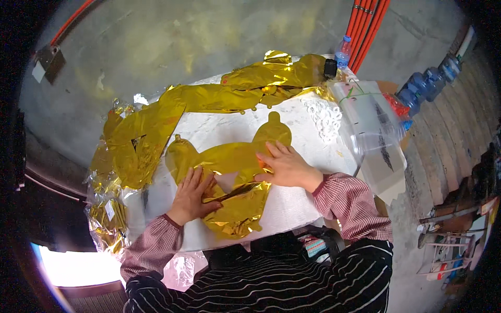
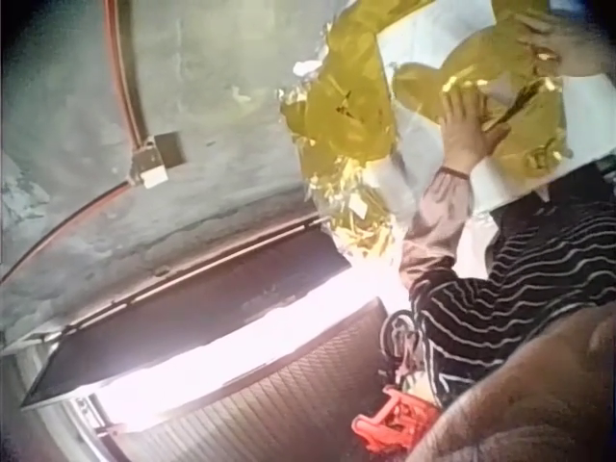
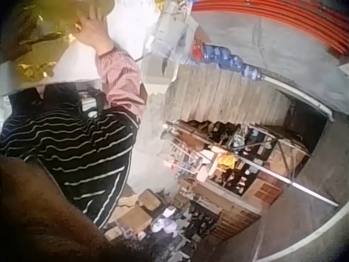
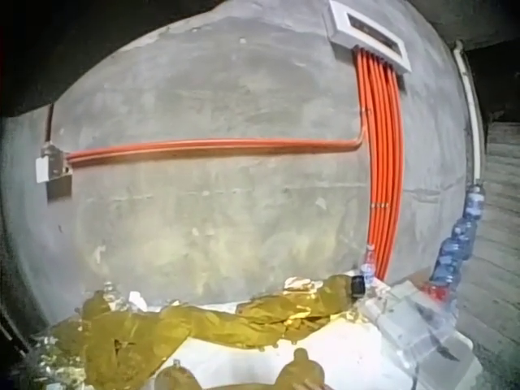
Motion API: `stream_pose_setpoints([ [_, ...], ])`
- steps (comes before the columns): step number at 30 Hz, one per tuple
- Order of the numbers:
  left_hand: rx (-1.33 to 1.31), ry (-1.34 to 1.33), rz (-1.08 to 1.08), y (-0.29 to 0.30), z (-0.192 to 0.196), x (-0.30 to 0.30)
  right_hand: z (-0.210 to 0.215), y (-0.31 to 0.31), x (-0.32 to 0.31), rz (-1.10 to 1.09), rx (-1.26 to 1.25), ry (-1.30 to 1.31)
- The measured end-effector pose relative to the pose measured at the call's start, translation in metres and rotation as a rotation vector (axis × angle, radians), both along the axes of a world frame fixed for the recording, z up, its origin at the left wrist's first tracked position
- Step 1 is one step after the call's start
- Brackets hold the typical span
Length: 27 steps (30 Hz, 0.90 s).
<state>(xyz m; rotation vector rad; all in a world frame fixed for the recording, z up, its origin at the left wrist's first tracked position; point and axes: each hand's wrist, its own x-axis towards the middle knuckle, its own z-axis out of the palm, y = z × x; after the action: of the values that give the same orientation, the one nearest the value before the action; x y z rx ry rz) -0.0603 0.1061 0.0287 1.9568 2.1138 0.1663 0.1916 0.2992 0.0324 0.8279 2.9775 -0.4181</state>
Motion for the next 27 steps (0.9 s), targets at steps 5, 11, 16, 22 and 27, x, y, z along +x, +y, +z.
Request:
stream_pose_setpoints([
  [5,-0.009,-0.004,-0.018,0.005,0.007,-0.011,0.019,0.049,-0.018,-0.08,-0.023,0.297],
  [11,0.111,-0.065,-0.067,0.028,0.003,-0.011,-0.022,0.137,-0.13,-0.116,0.096,0.571],
  [16,0.156,-0.047,-0.03,0.036,0.002,-0.026,-0.032,0.125,-0.216,0.027,0.176,0.608],
  [22,0.283,-0.091,-0.004,0.078,-0.005,-0.055,-0.058,0.128,-0.247,0.03,0.406,0.507],
  [27,0.534,-0.268,0.021,0.142,-0.021,-0.081,-0.05,0.146,-0.245,-0.244,0.174,0.605],
])
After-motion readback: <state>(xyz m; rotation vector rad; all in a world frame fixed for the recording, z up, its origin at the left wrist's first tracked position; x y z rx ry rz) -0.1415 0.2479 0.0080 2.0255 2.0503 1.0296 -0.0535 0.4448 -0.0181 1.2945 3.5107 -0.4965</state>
